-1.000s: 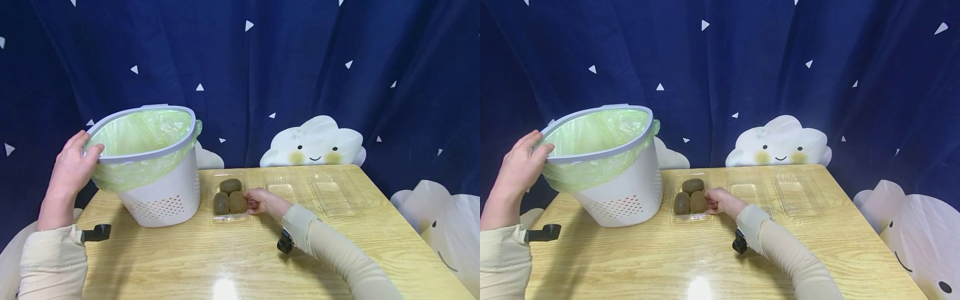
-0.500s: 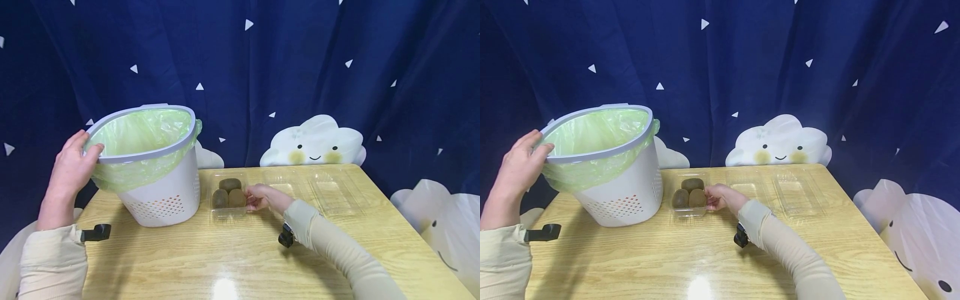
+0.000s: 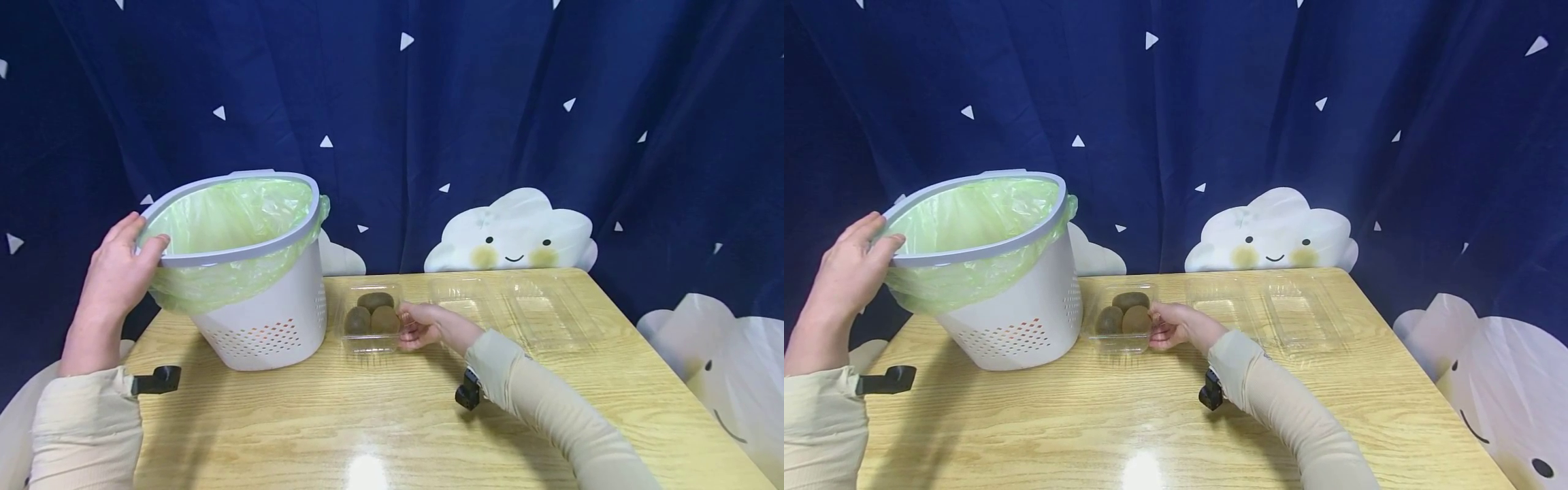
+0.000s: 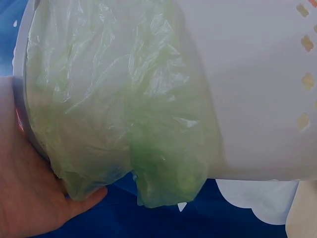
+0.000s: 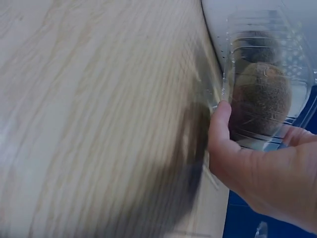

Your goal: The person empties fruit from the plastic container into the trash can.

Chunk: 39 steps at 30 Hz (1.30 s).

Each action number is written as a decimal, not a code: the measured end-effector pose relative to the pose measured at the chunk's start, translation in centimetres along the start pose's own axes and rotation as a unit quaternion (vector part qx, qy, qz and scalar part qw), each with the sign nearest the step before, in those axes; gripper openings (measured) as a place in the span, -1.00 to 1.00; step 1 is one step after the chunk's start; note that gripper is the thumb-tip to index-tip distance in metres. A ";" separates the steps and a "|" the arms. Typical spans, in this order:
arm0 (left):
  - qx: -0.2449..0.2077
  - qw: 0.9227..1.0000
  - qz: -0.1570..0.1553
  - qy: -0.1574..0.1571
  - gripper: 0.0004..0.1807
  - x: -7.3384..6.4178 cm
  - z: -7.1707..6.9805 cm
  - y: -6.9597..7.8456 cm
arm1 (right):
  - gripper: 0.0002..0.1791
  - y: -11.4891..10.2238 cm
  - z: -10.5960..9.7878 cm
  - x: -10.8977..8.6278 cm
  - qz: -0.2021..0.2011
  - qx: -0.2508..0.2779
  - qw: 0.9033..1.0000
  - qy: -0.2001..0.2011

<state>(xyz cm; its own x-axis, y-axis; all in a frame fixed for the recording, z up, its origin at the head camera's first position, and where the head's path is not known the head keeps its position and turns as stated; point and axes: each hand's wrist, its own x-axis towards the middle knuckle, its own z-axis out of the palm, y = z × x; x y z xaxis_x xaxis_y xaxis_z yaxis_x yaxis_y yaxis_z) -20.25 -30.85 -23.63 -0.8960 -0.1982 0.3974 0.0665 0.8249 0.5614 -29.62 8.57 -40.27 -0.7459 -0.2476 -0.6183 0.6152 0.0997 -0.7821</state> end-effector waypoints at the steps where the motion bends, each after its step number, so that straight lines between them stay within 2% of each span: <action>1: 0.000 1.000 0.000 0.000 -0.31 0.0 0.0 0.0 | -0.81 0.0 0.0 0.0 0.000 0.010 1.000 -0.001; 9: -0.001 1.000 0.003 0.001 -0.31 0.0 -0.1 0.1 | -0.82 0.3 -0.3 -0.2 -0.020 0.041 0.999 -0.025; 13: 0.002 1.000 0.001 -0.001 -0.31 0.0 0.0 0.0 | -0.81 -0.1 -0.8 -0.8 -0.042 0.042 0.998 -0.031; 27: 0.006 1.000 0.006 -0.005 -0.29 0.1 -0.2 0.0 | -0.74 -4.2 -2.3 -3.6 -0.079 0.016 0.992 -0.101; 39: 0.003 1.000 0.007 -0.007 -0.30 0.1 -0.2 0.0 | -0.75 -7.5 -2.5 -5.8 -0.097 0.025 0.989 -0.110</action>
<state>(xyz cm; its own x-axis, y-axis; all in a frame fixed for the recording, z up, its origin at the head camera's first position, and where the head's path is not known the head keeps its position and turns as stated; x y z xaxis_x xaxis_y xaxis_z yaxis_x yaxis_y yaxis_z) -20.20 -30.98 -23.42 -0.9009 -0.1789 0.3955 0.0771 0.8307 0.5513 -30.53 11.70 -31.00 -0.7811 -0.4614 -0.4208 0.4818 -0.0165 -0.8761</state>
